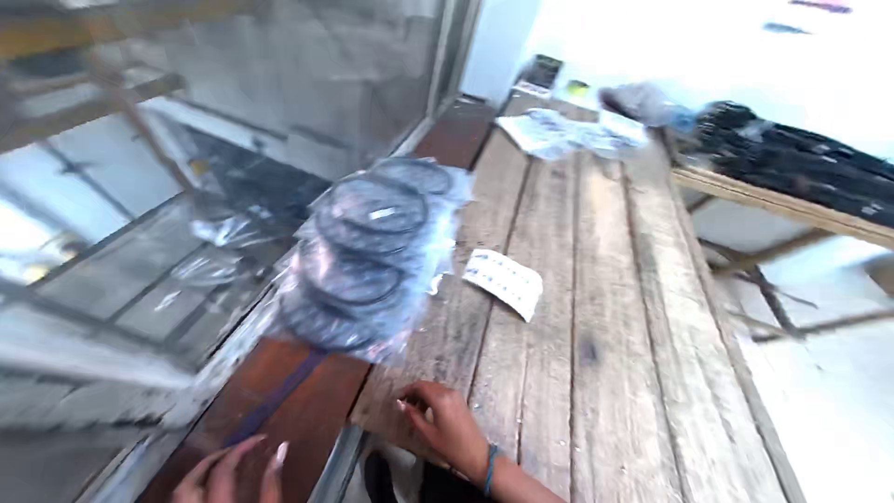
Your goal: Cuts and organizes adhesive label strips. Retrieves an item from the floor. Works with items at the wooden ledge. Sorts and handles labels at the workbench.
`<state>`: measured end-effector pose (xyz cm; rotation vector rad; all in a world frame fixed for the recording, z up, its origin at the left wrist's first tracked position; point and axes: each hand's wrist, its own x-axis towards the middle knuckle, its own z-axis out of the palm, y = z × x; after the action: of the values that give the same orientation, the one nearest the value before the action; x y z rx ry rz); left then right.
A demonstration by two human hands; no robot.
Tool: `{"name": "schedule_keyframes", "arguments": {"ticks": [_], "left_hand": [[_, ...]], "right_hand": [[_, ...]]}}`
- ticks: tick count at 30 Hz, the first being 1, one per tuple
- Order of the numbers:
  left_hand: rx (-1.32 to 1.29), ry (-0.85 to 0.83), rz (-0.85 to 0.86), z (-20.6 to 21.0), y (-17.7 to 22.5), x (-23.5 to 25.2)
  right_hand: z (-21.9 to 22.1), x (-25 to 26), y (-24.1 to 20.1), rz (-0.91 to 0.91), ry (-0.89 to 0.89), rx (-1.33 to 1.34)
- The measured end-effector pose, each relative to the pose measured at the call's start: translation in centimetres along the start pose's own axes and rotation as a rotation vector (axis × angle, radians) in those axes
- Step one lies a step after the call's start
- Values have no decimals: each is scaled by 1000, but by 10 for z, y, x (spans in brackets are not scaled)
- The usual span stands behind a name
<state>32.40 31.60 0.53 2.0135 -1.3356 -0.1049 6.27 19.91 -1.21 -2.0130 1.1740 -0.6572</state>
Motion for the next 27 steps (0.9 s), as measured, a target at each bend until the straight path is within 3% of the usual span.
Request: {"name": "schedule_keyframes", "arguments": {"ticks": [3, 7, 9, 13, 16, 19, 23, 25, 27], "left_hand": [[-132, -319, 224, 66, 84, 51], [-73, -854, 462, 166, 200, 109], [-21, -971, 550, 219, 254, 138], [13, -940, 577, 321, 320, 200], [183, -1124, 567, 364, 342, 243], [170, -1268, 627, 380, 348, 269], [136, -1306, 619, 381, 354, 296], [153, -1218, 651, 374, 359, 308], [93, -988, 720, 357, 362, 313]], "right_hand": [[-45, -31, 47, 123, 225, -67], [-97, -67, 93, 262, 418, -98], [-114, -83, 110, 310, 469, -99], [-131, -102, 137, 347, 459, -45], [-143, -108, 152, 350, 451, 2], [-154, -113, 163, 419, 442, 43], [-163, -101, 178, 417, 445, 47], [-165, -87, 183, 376, 515, 35], [-168, -73, 182, 345, 618, 33]]}}
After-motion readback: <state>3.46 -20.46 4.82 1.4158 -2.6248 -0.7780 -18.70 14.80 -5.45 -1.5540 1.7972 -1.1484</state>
